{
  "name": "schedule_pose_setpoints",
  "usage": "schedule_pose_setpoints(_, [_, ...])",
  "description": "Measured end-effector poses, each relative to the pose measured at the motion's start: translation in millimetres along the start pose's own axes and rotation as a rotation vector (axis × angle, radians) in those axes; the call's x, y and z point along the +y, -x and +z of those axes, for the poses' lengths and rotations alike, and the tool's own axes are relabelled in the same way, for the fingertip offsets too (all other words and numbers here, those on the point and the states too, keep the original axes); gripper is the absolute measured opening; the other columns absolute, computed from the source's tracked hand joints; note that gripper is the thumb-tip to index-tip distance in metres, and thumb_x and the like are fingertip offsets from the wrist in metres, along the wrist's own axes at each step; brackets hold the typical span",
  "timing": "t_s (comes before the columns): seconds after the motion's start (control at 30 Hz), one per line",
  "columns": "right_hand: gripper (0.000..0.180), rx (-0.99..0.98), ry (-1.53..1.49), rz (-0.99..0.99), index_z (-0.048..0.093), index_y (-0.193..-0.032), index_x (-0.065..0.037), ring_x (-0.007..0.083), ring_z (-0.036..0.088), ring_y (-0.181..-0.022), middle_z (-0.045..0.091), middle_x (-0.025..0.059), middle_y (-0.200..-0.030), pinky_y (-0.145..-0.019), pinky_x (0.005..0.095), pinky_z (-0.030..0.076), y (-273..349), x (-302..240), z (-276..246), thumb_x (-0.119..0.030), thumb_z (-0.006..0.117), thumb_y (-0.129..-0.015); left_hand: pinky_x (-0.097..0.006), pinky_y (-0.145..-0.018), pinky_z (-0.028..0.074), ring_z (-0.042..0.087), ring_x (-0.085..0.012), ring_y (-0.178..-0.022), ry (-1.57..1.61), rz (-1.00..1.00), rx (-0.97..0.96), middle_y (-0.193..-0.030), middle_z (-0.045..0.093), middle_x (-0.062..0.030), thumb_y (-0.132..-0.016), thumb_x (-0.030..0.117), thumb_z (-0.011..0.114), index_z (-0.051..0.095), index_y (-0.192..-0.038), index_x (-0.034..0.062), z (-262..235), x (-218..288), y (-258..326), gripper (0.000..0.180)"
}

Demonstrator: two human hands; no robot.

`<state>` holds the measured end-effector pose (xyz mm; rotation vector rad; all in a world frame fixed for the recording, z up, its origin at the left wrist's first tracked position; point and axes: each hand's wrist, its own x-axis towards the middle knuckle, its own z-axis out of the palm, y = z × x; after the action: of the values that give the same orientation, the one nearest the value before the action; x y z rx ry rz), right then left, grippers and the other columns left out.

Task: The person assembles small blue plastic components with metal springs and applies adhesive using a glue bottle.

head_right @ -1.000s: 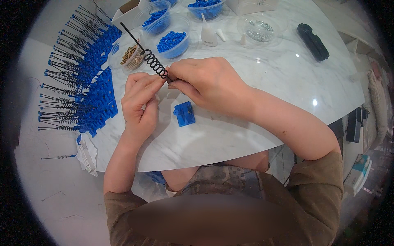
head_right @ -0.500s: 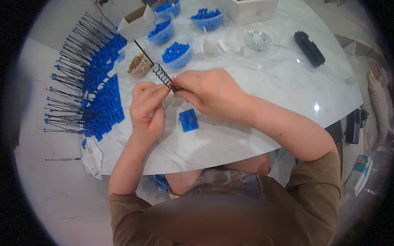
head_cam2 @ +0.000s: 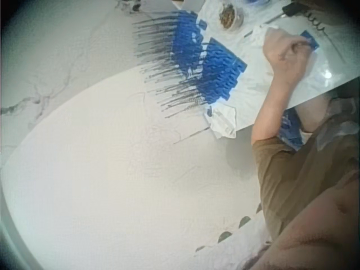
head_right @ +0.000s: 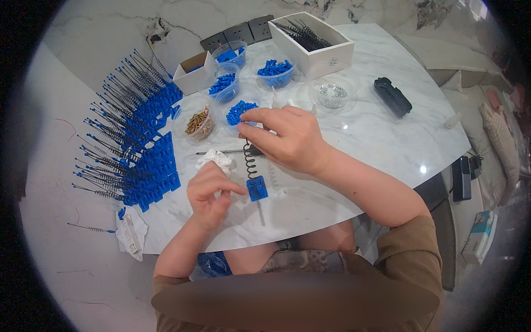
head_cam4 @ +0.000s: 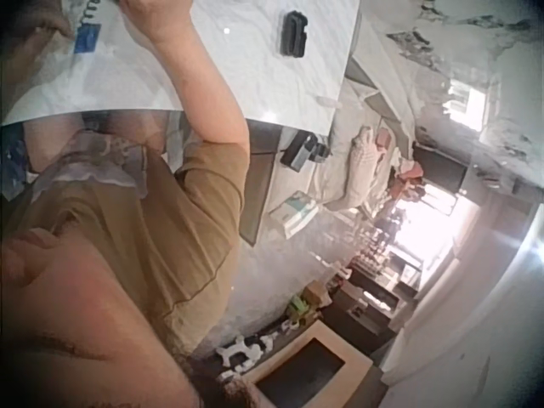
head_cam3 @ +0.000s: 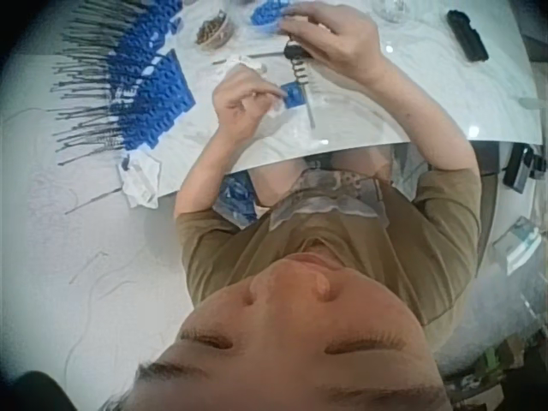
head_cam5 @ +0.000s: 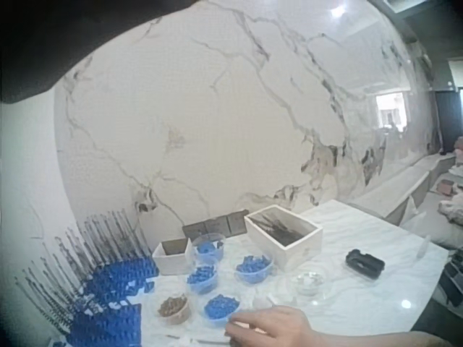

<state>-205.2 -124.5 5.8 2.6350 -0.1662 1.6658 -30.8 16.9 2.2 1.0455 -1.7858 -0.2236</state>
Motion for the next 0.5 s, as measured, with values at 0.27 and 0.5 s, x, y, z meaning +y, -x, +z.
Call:
schedule_pose_setpoints(0.27, [0.024, 0.014, 0.233, -0.122, 0.067, -0.09, -0.007, 0.013, 0.059, -0.066, 0.064, 0.0029, -0.097, -0.054, 0.0255, 0.043, -4.9, -1.5, 0.6, -0.012, 0.067, -0.067, -0.028, -0.057, 0.033, 0.043, -0.0136, -0.057, 0.234, -0.227, -0.234, -0.055, 0.05, 0.0016, -0.07, 0.016, 0.075, 0.07, -0.071, 0.0086, 11.0, 13.1, 4.1, 0.009])
schedule_pose_setpoints(0.5, [0.025, 0.107, -0.105, 0.306, 0.065, -0.099, -0.007, 0.0128, 0.057, -0.065, 0.063, 0.005, -0.096, -0.055, 0.0258, 0.044, -8.9, -17.9, 1.7, -0.01, 0.068, -0.075, -0.027, -0.055, 0.033, 0.044, -0.0118, -0.059, 0.297, -0.34, -0.101, -0.057, 0.052, 0.0006, -0.073, 0.007, 0.074, 0.068, -0.07, 0.0058, 13.9, 10.5, 7.6, 0.007])
